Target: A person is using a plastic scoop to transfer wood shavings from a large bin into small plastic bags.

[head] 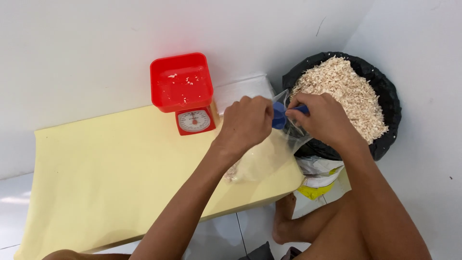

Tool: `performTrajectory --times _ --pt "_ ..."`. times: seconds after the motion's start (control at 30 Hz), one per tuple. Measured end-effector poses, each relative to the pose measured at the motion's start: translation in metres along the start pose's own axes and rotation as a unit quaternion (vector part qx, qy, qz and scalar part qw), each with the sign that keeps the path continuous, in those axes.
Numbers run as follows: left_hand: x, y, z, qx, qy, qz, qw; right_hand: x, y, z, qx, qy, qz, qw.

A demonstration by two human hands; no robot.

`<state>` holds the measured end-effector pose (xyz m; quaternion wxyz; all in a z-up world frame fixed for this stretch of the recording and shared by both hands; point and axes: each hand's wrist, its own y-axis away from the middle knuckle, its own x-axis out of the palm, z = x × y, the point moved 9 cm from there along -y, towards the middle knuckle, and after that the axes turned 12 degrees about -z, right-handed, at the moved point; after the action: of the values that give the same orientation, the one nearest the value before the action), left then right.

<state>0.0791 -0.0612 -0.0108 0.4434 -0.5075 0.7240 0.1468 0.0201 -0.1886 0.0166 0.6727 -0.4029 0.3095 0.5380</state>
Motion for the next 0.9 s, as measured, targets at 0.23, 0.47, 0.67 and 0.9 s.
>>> performTrajectory --times 0.23,0.47,0.67,0.9 --pt "-0.005 0.002 -0.019 0.015 0.001 -0.003 1.000 0.004 -0.004 -0.005 -0.053 -0.021 -0.013 0.998" --pt "-0.071 0.021 -0.068 0.054 -0.056 -0.087 0.993 0.025 -0.011 -0.019 -0.041 -0.166 0.001 0.985" --pt "-0.038 0.015 -0.072 0.029 -0.123 0.042 0.991 0.025 -0.011 -0.028 -0.028 -0.211 0.008 0.977" --pt "0.011 -0.014 -0.034 0.030 -0.100 0.029 0.994 -0.017 0.000 -0.030 -0.029 -0.174 -0.059 0.983"
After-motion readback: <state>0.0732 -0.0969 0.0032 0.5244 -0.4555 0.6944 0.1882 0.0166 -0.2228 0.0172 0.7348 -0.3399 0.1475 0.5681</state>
